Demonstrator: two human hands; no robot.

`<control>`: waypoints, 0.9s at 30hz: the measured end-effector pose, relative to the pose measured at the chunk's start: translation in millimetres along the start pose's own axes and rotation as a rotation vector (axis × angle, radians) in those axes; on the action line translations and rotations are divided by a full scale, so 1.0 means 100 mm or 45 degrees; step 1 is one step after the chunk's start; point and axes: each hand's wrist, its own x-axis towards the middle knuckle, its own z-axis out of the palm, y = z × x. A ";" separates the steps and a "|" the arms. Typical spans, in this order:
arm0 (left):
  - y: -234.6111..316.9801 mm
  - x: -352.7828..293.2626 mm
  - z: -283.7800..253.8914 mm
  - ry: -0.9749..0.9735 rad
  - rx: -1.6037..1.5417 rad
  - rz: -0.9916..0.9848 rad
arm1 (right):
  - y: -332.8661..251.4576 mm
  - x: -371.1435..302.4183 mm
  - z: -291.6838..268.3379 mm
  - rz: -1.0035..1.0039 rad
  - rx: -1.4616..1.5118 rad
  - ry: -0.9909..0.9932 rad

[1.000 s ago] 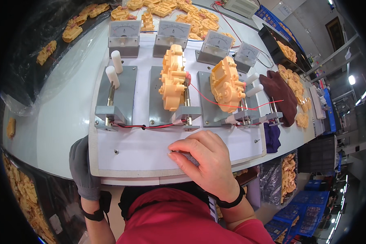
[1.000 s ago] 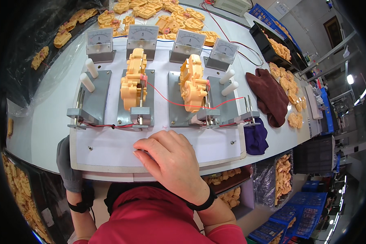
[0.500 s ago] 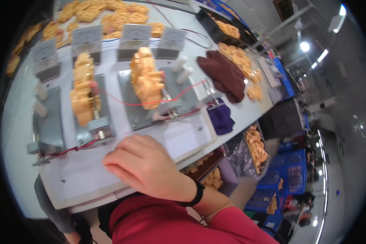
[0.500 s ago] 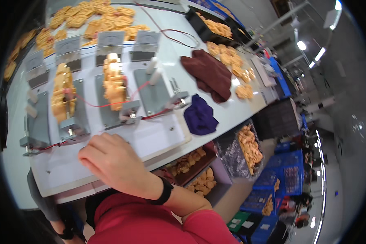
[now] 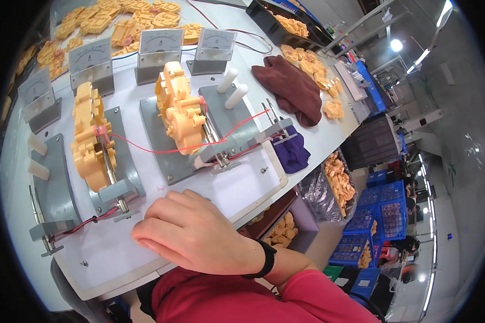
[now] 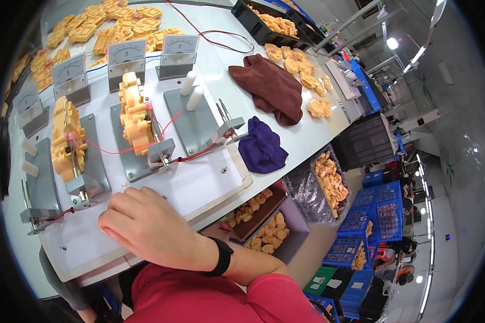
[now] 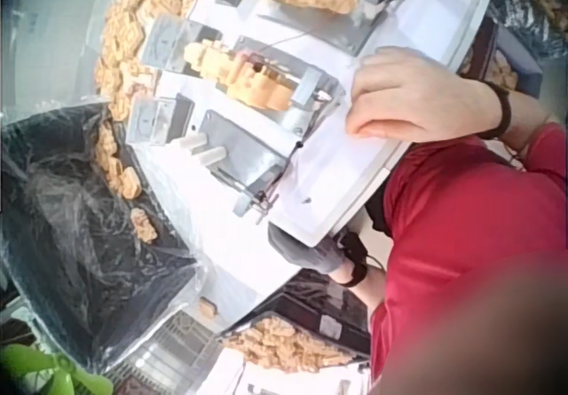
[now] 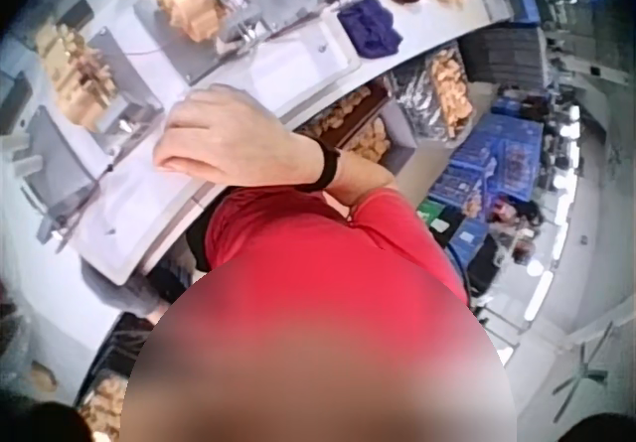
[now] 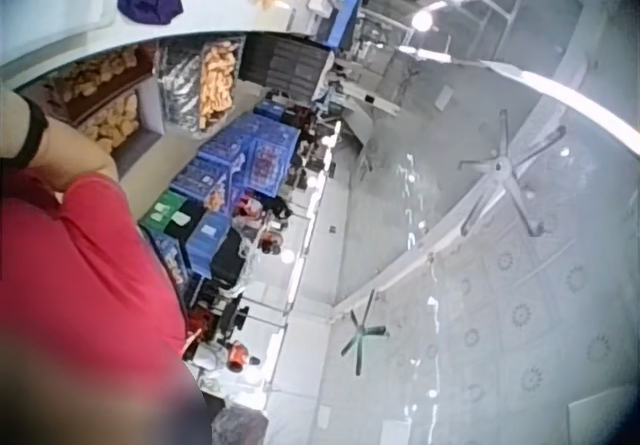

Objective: Testing plastic toy components using a manual jig and meters.

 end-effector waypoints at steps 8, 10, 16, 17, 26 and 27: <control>0.00 -0.01 -0.02 0.003 -0.042 -0.016 | -0.01 0.00 0.01 -0.010 -0.013 -0.003; 0.02 -0.02 -0.04 -0.011 -0.049 0.008 | -0.01 0.00 0.01 -0.005 -0.007 0.003; 0.11 0.00 -0.06 -0.057 0.015 0.029 | 0.01 -0.01 0.01 -0.024 -0.007 0.033; 0.14 0.00 -0.06 -0.073 0.001 0.066 | 0.01 -0.01 0.01 -0.026 -0.003 0.034; 0.02 -0.03 -0.08 -0.122 0.245 0.269 | 0.07 -0.05 -0.07 -0.030 0.008 -0.002; 0.00 -0.03 -0.08 -0.125 0.243 0.262 | 0.06 -0.06 -0.06 -0.026 -0.034 -0.005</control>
